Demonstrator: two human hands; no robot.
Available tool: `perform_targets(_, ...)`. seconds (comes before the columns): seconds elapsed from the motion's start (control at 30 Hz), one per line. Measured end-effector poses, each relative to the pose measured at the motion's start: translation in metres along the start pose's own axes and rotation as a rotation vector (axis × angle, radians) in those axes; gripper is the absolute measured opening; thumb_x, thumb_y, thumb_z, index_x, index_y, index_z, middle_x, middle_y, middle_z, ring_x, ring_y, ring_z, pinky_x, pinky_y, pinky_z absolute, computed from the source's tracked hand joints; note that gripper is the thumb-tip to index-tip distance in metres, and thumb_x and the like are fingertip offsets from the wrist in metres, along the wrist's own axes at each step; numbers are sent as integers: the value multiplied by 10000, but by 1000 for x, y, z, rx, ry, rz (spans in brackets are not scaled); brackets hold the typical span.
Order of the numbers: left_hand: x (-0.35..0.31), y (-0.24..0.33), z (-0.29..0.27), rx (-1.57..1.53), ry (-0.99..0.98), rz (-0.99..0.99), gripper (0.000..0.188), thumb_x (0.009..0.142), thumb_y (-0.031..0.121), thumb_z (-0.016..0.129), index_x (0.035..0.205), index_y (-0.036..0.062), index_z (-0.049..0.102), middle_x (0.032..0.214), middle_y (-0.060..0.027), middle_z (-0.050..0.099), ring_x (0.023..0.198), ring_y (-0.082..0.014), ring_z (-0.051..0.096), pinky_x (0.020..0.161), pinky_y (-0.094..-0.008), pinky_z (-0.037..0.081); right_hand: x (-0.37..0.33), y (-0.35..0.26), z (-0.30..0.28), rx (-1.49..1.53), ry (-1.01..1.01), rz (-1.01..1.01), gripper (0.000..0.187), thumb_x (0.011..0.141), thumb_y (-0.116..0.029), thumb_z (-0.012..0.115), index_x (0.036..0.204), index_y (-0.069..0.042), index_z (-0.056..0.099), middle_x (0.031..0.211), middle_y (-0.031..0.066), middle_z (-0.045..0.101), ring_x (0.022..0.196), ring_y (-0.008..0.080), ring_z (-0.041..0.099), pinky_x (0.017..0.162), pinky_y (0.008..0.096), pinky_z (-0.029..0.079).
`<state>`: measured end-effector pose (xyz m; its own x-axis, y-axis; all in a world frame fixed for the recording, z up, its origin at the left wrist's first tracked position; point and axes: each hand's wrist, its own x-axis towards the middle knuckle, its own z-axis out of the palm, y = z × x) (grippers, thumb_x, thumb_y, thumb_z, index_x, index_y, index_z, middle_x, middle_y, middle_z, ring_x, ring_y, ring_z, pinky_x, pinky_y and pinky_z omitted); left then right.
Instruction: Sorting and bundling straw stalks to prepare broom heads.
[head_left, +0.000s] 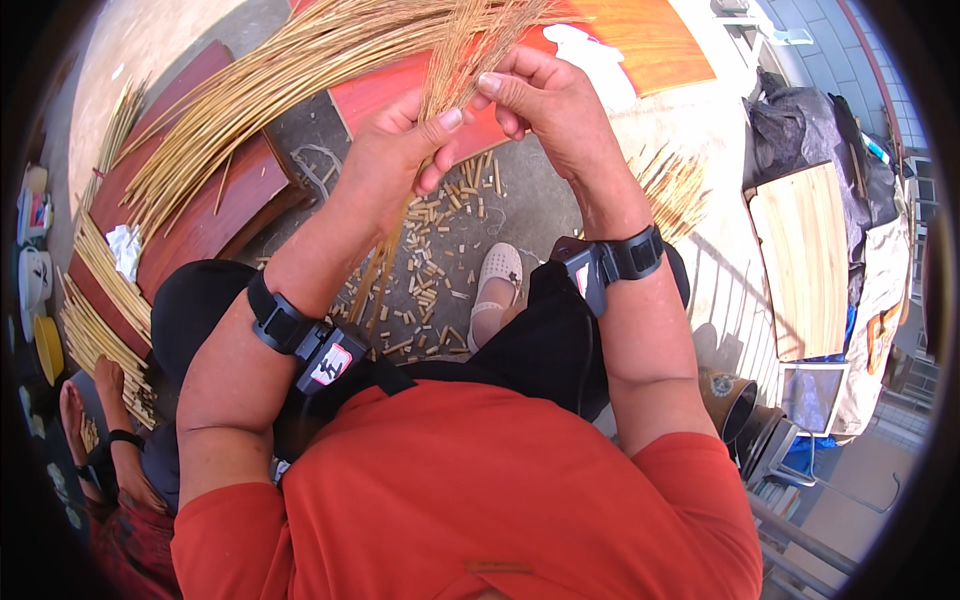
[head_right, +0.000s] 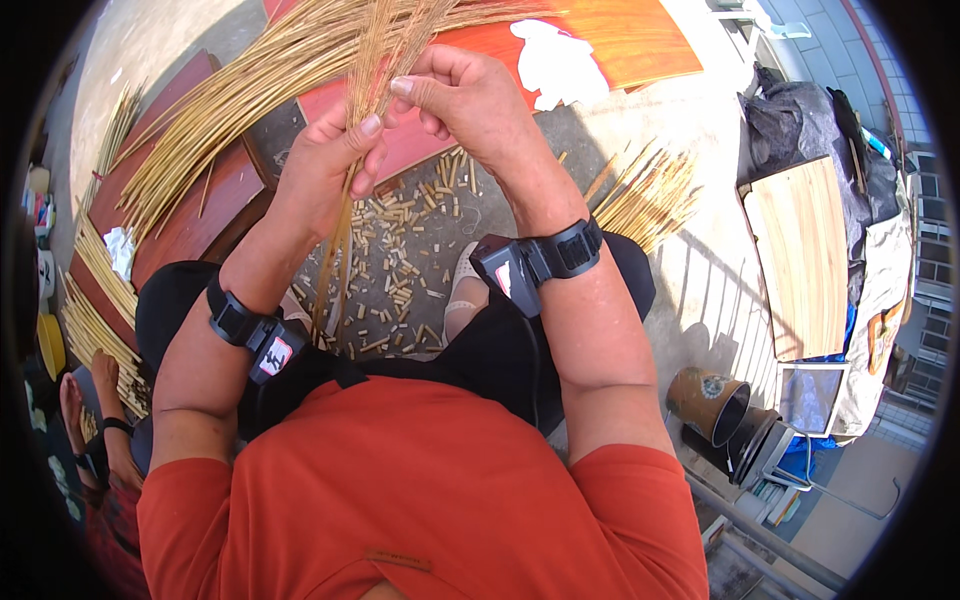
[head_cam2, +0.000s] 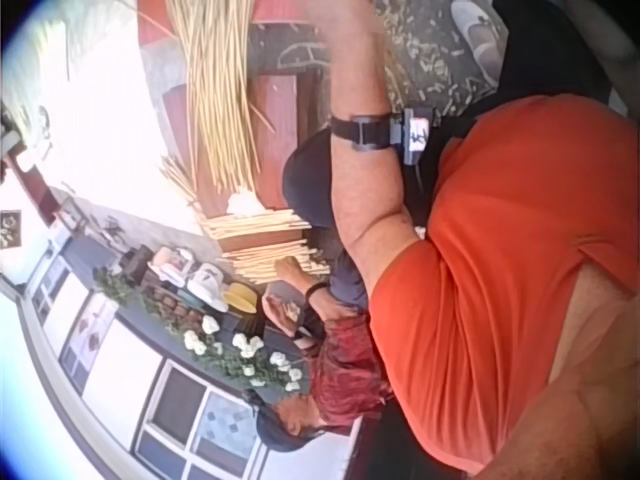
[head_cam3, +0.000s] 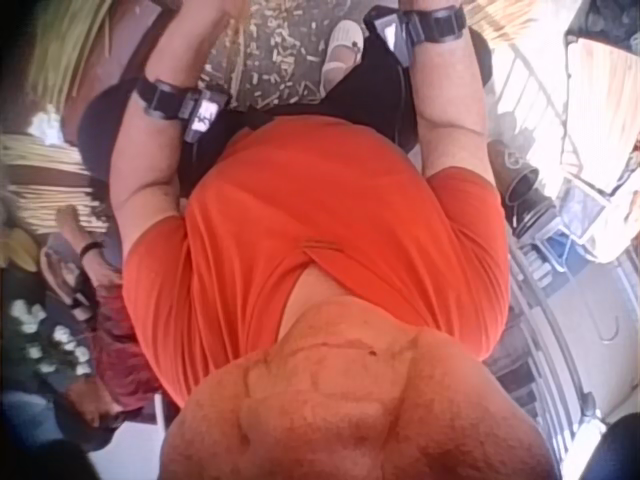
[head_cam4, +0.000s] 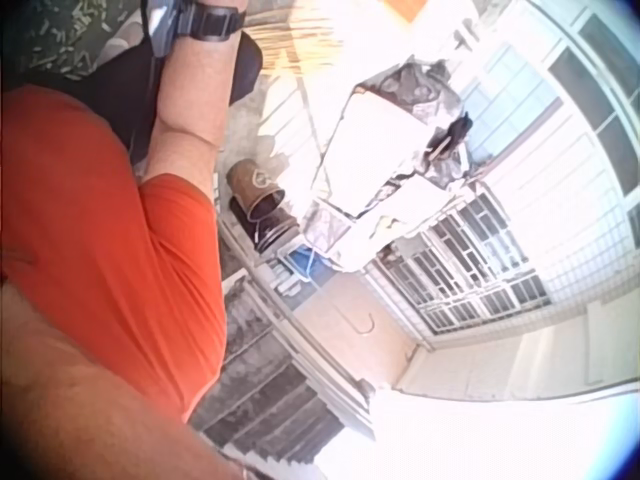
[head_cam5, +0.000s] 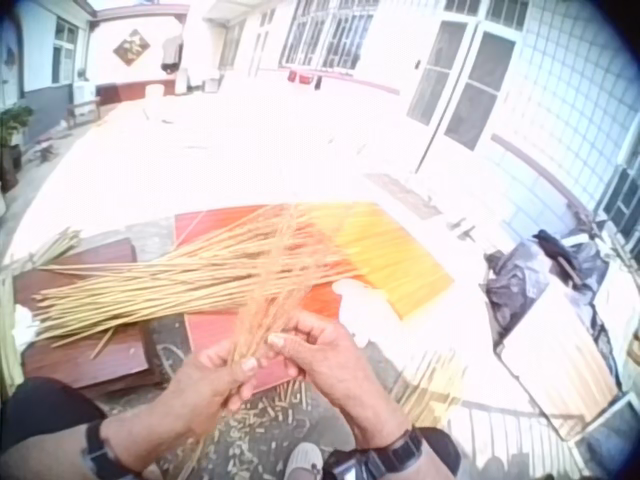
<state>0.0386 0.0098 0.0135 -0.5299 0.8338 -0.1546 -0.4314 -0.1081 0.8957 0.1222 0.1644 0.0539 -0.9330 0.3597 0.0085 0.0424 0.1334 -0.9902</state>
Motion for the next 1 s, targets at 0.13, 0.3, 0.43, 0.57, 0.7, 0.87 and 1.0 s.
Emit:
perform_targets(0.13,0,-2,1,14,-31,-8,182,911,197,573,1031,63,597,641,6,542,485,-48,474,428,-174,363,0,3,-1,-19,26,-24,100,860,-149,638,824,-57,626,704,-18,613,537,21,467,494,167,361)
perform_targets(0.3,2,-3,3,-6,-27,34,196,910,193,575,1053,59,586,655,-1,561,495,-50,503,439,-175,390,-1,4,0,-92,60,-38,107,855,-141,646,786,-63,619,676,-35,583,541,19,463,488,164,353)
perform_targets(0.43,1,2,3,68,-17,45,199,911,204,575,1042,55,591,666,-9,575,489,-51,507,442,-174,403,-2,4,1,-126,61,-37,106,856,-141,645,789,-64,614,659,-43,563,540,20,465,484,164,350)
perform_targets(0.57,2,0,3,67,11,40,198,920,218,562,1028,56,596,680,-9,580,493,-49,508,436,-171,398,-1,7,4,-75,34,-37,114,840,-144,652,791,-49,612,651,-29,574,543,27,479,475,176,366)
perform_targets(0.7,4,-3,1,14,-5,52,196,927,219,550,1025,55,593,701,-13,587,508,-49,513,445,-168,407,-3,5,4,-85,40,-13,124,824,-150,657,783,-38,621,657,-13,604,550,37,496,470,193,386)
perform_targets(0.87,3,-2,0,23,-28,75,181,923,196,553,1027,51,582,731,-23,598,533,-49,521,476,-169,430,-3,5,3,-143,54,1,142,828,-167,657,768,-42,627,663,-10,610,571,41,512,490,202,400)
perform_targets(1.0,3,-3,2,5,23,82,197,916,180,564,1068,58,592,742,-29,602,544,-65,553,470,-175,416,-2,6,5,-189,47,-19,167,826,-186,665,775,-32,626,677,4,618,604,43,533,521,208,413)
